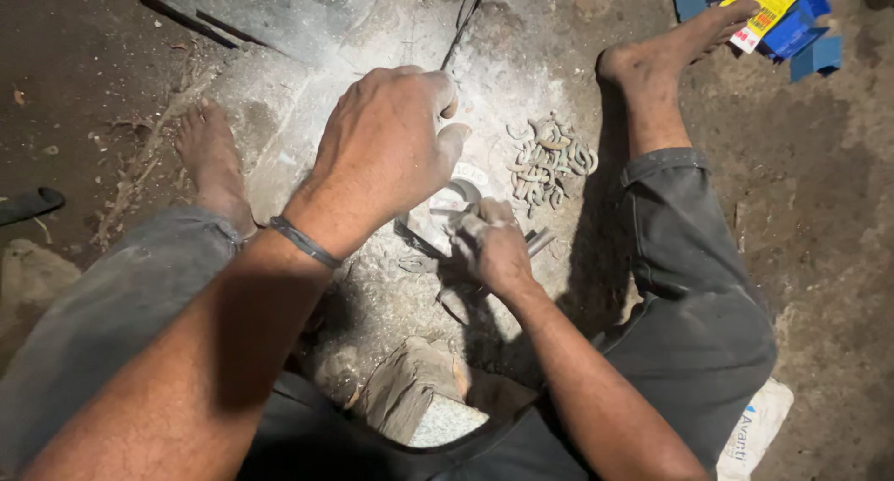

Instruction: The person sits on the floor and uses a hammer to strike a metal piece placed in a mold. They repeatedly adjust the metal piece with pliers and their hands, then hammer it again to shape it. Finished pieces are placed in a pile nearby.

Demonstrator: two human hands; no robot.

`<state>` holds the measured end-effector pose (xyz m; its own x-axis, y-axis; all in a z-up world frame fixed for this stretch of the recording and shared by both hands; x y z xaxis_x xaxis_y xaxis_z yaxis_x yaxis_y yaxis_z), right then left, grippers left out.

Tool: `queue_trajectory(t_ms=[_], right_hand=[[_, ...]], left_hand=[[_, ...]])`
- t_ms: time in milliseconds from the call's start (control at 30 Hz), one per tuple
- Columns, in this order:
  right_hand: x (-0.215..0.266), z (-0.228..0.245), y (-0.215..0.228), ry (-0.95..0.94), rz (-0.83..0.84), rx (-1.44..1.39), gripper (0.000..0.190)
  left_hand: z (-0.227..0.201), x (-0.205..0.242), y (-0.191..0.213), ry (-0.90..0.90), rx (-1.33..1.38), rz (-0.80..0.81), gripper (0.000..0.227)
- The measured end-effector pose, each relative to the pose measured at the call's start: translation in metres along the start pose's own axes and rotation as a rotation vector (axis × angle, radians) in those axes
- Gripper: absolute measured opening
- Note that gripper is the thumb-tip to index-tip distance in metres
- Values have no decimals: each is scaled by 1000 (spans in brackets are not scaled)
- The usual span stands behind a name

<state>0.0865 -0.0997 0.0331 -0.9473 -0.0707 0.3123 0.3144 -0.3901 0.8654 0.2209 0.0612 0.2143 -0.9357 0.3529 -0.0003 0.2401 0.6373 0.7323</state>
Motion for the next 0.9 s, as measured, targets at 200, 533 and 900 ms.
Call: queue_trajectory(t_ms=[200,533,900], right_hand=[[22,-41,-30,-712,176,-637,18],[-9,-5,1,265,-169,-40,28],[2,-23,-40,51,164,323,25]], left_hand=[[8,1,-7,66,-21,84,23],[7,-3,8,43,-18,36,24],[4,-1,1,3,-40,30,24]])
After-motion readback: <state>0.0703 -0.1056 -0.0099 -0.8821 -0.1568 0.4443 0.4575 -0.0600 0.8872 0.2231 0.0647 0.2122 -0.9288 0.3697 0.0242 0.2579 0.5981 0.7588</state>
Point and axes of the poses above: each hand's wrist, its own x-axis away from the middle knuckle, its own y-axis out of the back of the hand, z = x × y, the point moved 8 cm from there along -x, towards the middle knuckle, and after that the axes turned 4 degrees about -z, right-handed, at the moved point
